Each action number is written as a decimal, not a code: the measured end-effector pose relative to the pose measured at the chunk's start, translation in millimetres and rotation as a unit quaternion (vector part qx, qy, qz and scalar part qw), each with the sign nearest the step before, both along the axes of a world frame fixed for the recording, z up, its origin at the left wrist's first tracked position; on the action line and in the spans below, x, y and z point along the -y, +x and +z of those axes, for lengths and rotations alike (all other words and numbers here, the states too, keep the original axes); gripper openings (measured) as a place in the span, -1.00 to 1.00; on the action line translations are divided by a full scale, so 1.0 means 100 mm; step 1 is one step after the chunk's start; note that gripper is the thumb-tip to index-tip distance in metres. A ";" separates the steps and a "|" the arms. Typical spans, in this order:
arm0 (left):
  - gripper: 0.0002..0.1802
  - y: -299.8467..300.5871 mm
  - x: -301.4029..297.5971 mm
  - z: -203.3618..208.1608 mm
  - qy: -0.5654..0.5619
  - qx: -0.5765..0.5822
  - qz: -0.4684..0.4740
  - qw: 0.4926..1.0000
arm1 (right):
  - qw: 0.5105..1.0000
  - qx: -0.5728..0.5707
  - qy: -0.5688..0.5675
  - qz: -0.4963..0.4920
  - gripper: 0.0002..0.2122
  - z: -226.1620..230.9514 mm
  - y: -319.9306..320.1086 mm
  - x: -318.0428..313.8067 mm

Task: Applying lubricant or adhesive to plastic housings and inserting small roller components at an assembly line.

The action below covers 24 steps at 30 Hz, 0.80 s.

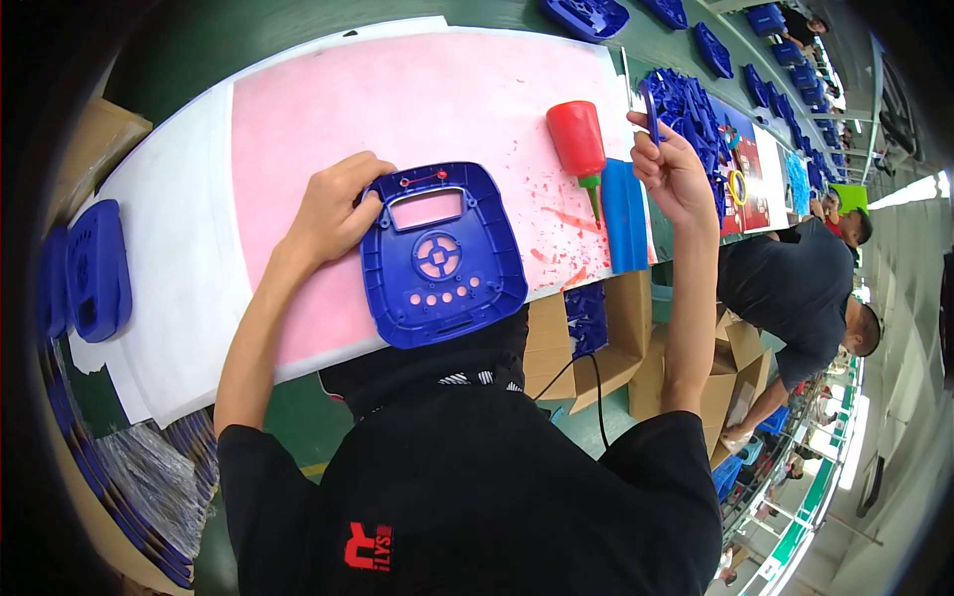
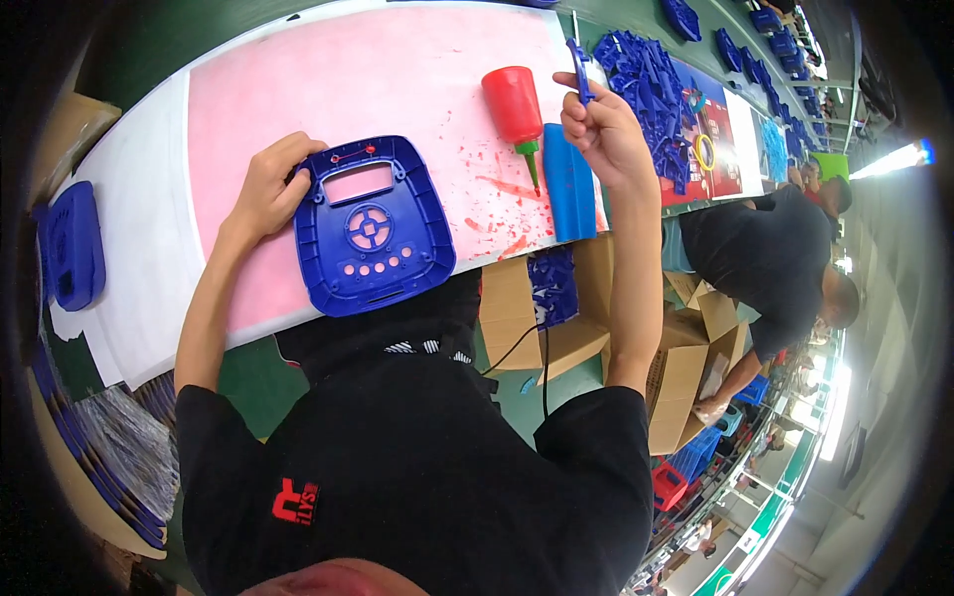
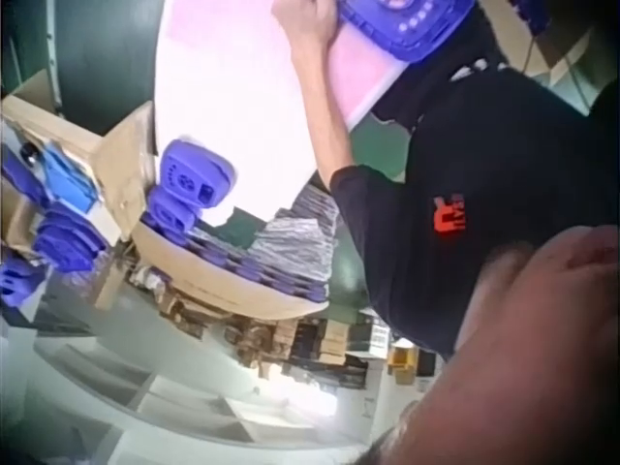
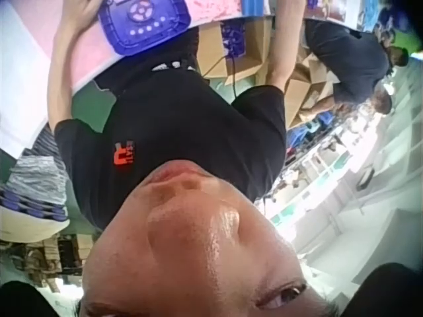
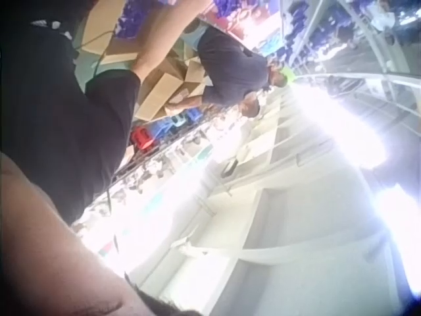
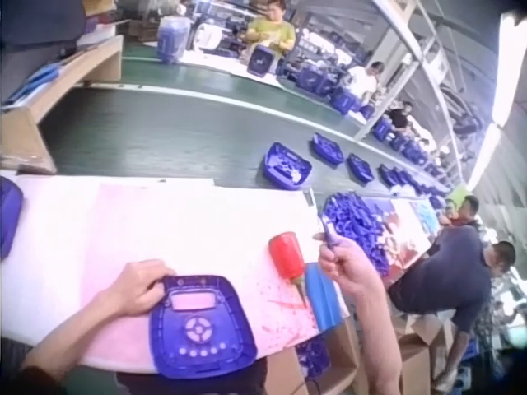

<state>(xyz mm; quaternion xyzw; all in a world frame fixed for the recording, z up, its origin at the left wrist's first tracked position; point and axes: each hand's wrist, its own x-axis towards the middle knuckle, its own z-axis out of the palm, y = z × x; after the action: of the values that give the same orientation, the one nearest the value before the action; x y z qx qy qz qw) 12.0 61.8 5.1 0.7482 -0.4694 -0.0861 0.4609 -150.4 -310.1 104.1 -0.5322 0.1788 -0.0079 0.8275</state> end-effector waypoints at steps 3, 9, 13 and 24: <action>-0.70 0.01 -0.01 -0.01 0.000 0.000 -0.003 1.000 | 0.992 -0.005 -0.124 -0.009 -0.53 0.11 0.16 -0.46; -0.73 0.02 0.01 -0.02 -0.003 0.006 -0.002 1.000 | 0.997 0.042 0.024 0.052 -0.46 -0.07 0.25 -0.92; -0.70 0.03 -0.04 -0.08 -0.013 0.029 -0.004 1.000 | 0.986 0.006 -0.165 -0.014 -0.57 -0.09 0.31 -1.52; -0.71 0.01 -0.04 -0.10 -0.021 0.040 -0.008 0.999 | 0.739 0.171 -0.650 0.048 -0.72 -0.36 0.41 -1.90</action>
<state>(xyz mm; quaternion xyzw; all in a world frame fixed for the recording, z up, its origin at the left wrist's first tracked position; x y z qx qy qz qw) 12.6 66.2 -5.2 0.7373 -0.4955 -0.0497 0.4564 -109.7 -120.3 67.6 -0.9383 -0.0401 -0.1730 0.2968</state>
